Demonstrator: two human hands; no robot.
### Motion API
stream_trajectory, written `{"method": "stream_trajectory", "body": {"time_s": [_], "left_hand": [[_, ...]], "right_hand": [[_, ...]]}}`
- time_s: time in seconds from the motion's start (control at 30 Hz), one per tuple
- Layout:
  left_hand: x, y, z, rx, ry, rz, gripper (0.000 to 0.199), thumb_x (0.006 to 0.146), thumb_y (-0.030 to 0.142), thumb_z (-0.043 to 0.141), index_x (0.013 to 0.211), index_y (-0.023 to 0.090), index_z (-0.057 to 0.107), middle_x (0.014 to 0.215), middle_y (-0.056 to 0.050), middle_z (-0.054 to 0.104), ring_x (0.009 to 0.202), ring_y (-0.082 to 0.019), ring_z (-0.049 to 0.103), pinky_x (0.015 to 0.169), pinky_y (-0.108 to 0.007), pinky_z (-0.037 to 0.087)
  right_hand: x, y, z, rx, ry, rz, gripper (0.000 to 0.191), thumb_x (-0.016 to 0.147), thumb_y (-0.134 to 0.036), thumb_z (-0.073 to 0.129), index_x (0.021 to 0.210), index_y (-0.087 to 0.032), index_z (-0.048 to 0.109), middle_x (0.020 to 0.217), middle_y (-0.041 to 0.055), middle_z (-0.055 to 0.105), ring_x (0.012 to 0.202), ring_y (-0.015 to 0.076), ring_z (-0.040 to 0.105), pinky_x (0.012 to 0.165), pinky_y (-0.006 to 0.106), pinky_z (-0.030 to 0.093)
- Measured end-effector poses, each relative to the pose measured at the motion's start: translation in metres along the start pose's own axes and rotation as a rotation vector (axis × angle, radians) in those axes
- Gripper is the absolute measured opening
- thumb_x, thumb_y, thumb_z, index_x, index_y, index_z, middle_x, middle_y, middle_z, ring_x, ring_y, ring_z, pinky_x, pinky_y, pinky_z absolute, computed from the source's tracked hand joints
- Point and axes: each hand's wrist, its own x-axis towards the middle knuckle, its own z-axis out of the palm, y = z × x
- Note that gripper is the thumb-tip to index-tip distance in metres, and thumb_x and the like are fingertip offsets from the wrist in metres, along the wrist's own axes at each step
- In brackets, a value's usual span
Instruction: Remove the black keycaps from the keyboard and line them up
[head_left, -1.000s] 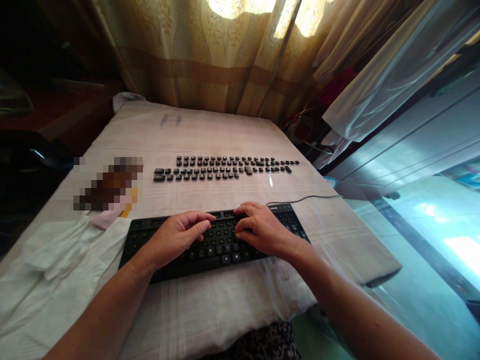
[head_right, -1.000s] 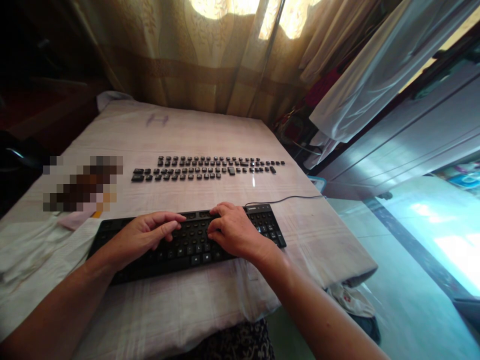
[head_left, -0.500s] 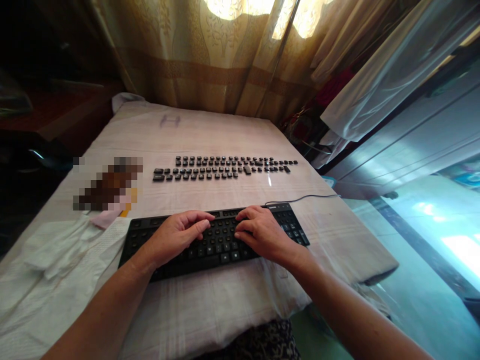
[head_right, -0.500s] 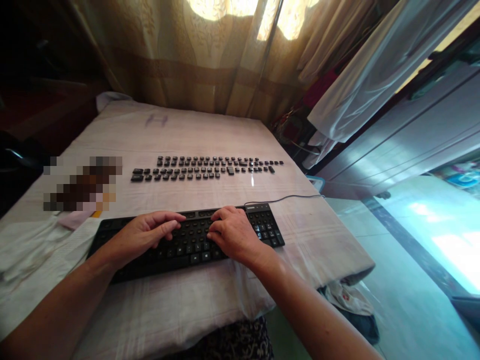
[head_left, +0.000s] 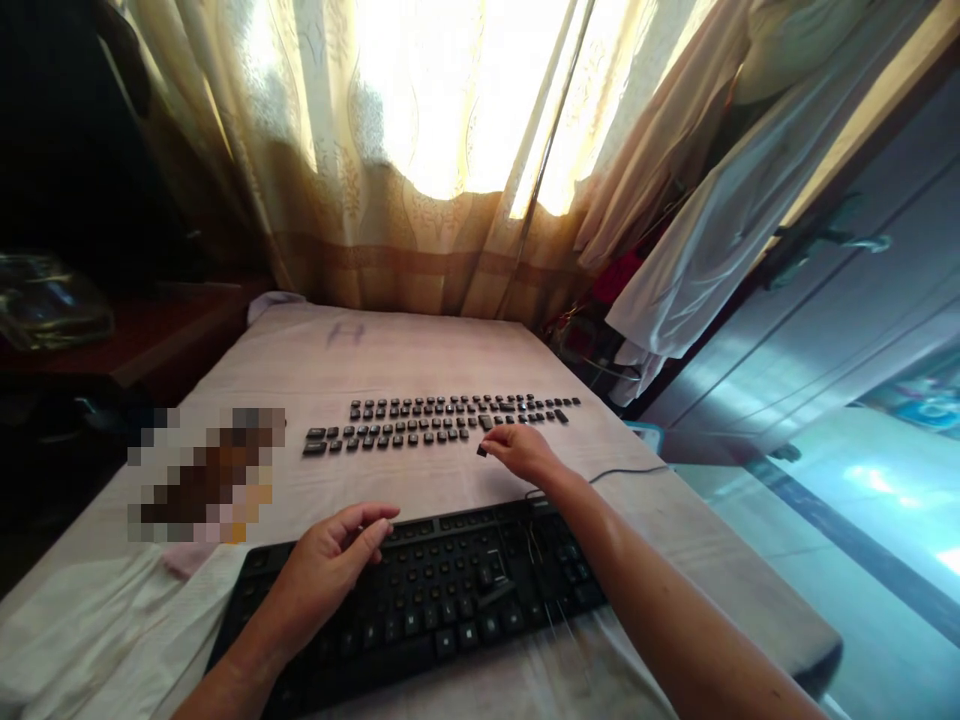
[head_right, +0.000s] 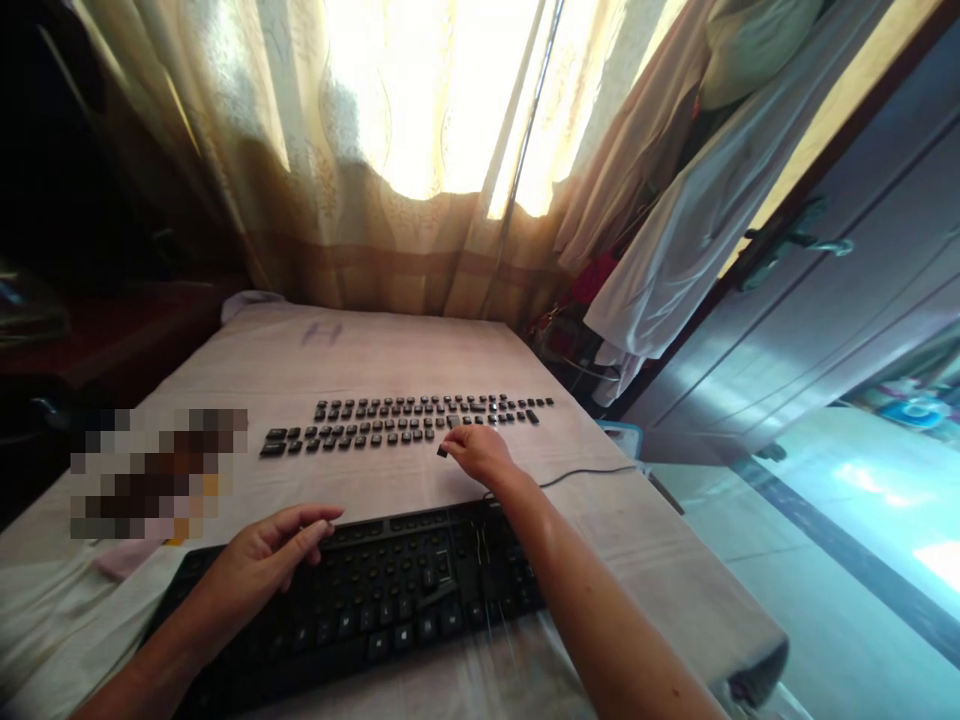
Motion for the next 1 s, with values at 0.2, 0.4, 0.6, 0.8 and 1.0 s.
{"method": "stream_trajectory", "body": {"time_s": [0.2, 0.4, 0.6, 0.8, 1.0], "left_hand": [[0.003, -0.006, -0.001, 0.009, 0.001, -0.020, 0.062, 0.064, 0.065, 0.061, 0.105, 0.019, 0.073, 0.061, 0.001, 0.059, 0.056, -0.014, 0.050, 0.048, -0.024, 0.029], [0.002, -0.004, 0.000, 0.004, -0.009, -0.033, 0.062, 0.065, 0.064, 0.061, 0.106, 0.019, 0.072, 0.062, 0.001, 0.059, 0.062, -0.016, 0.054, 0.049, -0.024, 0.031], [0.000, -0.003, 0.000, 0.019, -0.026, -0.052, 0.060, 0.064, 0.064, 0.061, 0.103, 0.020, 0.074, 0.063, 0.000, 0.061, 0.061, -0.016, 0.053, 0.049, -0.024, 0.032], [-0.001, -0.003, 0.000, 0.039, -0.032, -0.050, 0.059, 0.066, 0.063, 0.060, 0.105, 0.021, 0.073, 0.067, 0.000, 0.063, 0.061, -0.016, 0.053, 0.052, -0.024, 0.035], [-0.001, 0.001, 0.000, 0.035, -0.031, -0.049, 0.058, 0.065, 0.063, 0.060, 0.104, 0.021, 0.074, 0.066, 0.000, 0.063, 0.061, -0.016, 0.054, 0.053, -0.025, 0.037]], "right_hand": [[0.016, -0.003, 0.012, -0.085, -0.048, -0.012, 0.018, 0.088, -0.030, 0.062, 0.094, -0.027, 0.079, 0.096, 0.0024, 0.078, 0.092, 0.0194, 0.069, 0.075, 0.025, 0.045], [0.008, 0.001, 0.017, -0.099, -0.042, -0.029, 0.029, 0.087, -0.033, 0.064, 0.114, -0.026, 0.070, 0.101, 0.0019, 0.076, 0.093, 0.0189, 0.068, 0.078, 0.026, 0.045], [0.007, 0.002, 0.023, -0.134, -0.020, -0.042, 0.023, 0.088, -0.024, 0.058, 0.106, -0.022, 0.072, 0.106, 0.0053, 0.074, 0.096, 0.0192, 0.067, 0.081, 0.027, 0.045], [0.011, 0.003, 0.020, -0.164, -0.046, -0.084, 0.023, 0.090, -0.031, 0.058, 0.102, -0.025, 0.076, 0.104, 0.0048, 0.077, 0.097, 0.0208, 0.069, 0.081, 0.026, 0.047], [0.004, 0.004, 0.021, -0.224, -0.034, -0.110, 0.025, 0.092, -0.031, 0.057, 0.107, -0.025, 0.076, 0.106, 0.0041, 0.076, 0.098, 0.0201, 0.069, 0.083, 0.025, 0.047]]}}
